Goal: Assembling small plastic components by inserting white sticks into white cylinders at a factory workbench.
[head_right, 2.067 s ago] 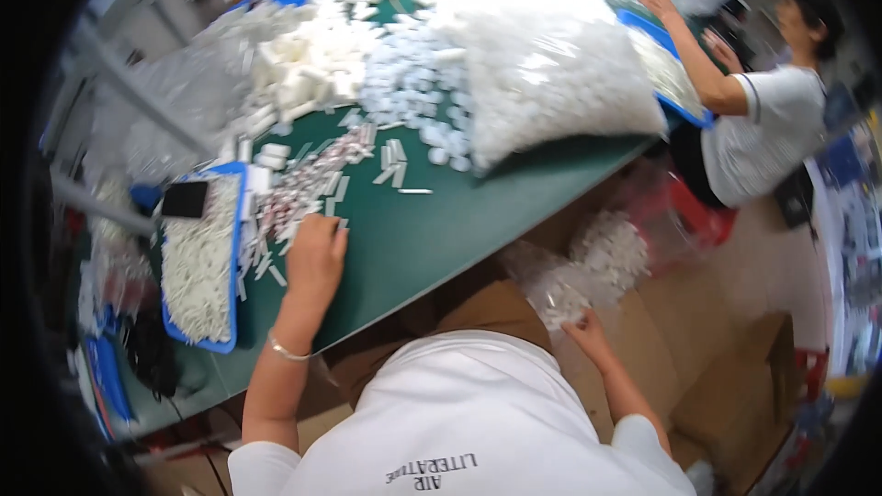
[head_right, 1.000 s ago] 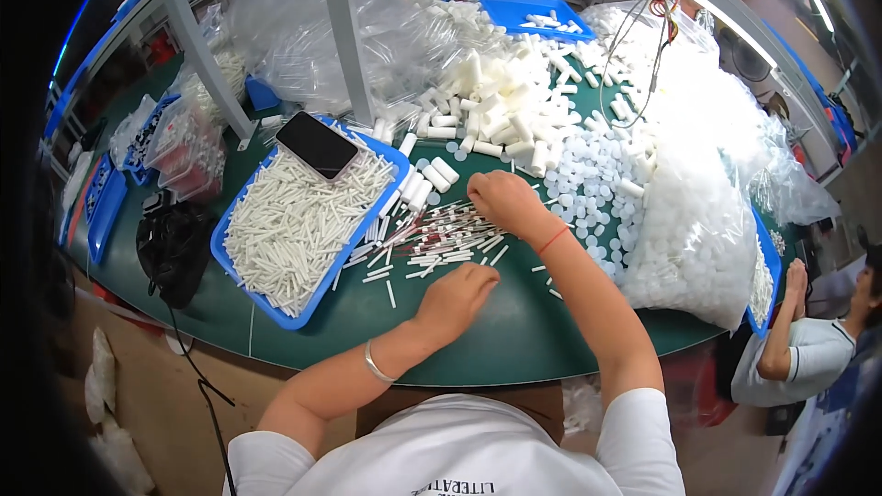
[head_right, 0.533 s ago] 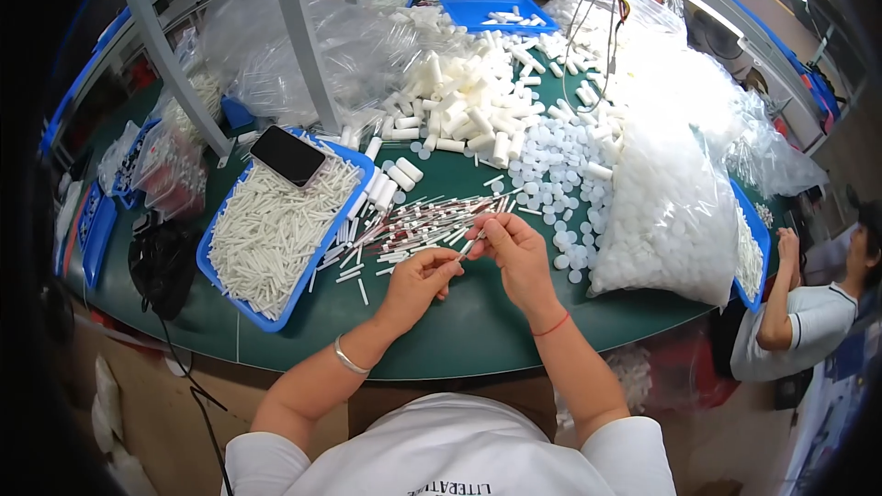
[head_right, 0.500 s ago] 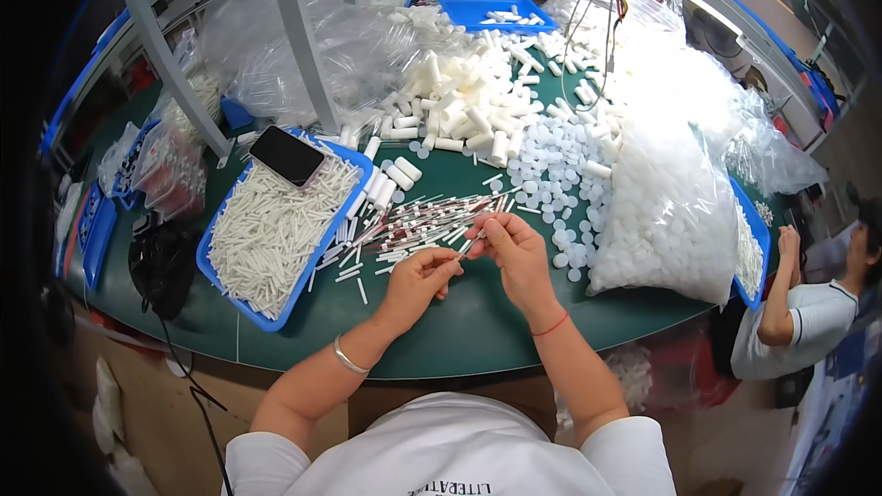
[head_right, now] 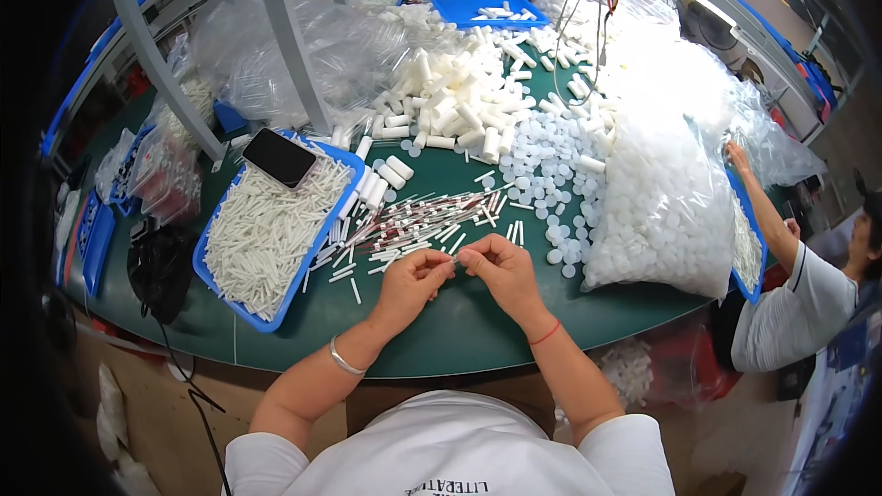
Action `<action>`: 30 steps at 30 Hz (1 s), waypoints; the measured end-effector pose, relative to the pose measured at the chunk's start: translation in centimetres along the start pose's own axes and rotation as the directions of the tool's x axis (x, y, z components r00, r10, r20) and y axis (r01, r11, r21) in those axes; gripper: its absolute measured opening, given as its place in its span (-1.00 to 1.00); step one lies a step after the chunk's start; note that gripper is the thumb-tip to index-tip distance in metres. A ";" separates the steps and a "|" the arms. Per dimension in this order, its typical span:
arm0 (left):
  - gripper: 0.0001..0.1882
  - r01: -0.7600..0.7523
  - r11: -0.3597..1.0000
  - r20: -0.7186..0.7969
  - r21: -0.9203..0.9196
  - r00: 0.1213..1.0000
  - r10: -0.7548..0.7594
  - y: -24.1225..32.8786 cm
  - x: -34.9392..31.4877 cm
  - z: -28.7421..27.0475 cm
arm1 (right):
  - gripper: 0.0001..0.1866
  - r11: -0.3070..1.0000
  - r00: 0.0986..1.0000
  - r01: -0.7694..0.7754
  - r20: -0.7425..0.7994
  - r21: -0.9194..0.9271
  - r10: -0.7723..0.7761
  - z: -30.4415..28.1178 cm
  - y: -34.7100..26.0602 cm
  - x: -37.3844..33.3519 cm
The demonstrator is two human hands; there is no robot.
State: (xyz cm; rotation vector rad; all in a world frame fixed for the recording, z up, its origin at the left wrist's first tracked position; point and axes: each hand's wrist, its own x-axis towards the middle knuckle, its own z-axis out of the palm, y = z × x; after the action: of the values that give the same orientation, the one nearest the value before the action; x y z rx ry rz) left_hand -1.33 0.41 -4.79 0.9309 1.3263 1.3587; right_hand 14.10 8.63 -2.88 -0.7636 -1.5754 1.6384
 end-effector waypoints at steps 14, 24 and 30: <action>-0.83 0.096 0.995 0.139 0.006 0.986 -0.096 2.9 1.2 1.5 | -0.89 0.998 0.999 0.044 -0.017 -0.035 -0.044 -2.1 0.3 -0.8; -0.84 -0.496 0.670 0.246 0.552 0.865 0.437 2.9 11.0 3.1 | -0.88 0.936 0.954 0.121 -0.300 0.331 -0.017 -4.2 -0.6 0.7; -0.84 -0.469 0.273 0.334 0.840 0.844 0.420 1.3 18.2 2.9 | -0.82 0.975 0.966 0.015 -0.256 0.222 0.043 -4.6 -0.1 0.2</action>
State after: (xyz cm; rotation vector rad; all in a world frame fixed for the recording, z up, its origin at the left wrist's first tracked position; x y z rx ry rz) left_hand -2.78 18.79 -5.16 2.2431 1.8867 0.8626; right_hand 17.80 11.36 -3.12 -0.8327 -1.1828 1.6180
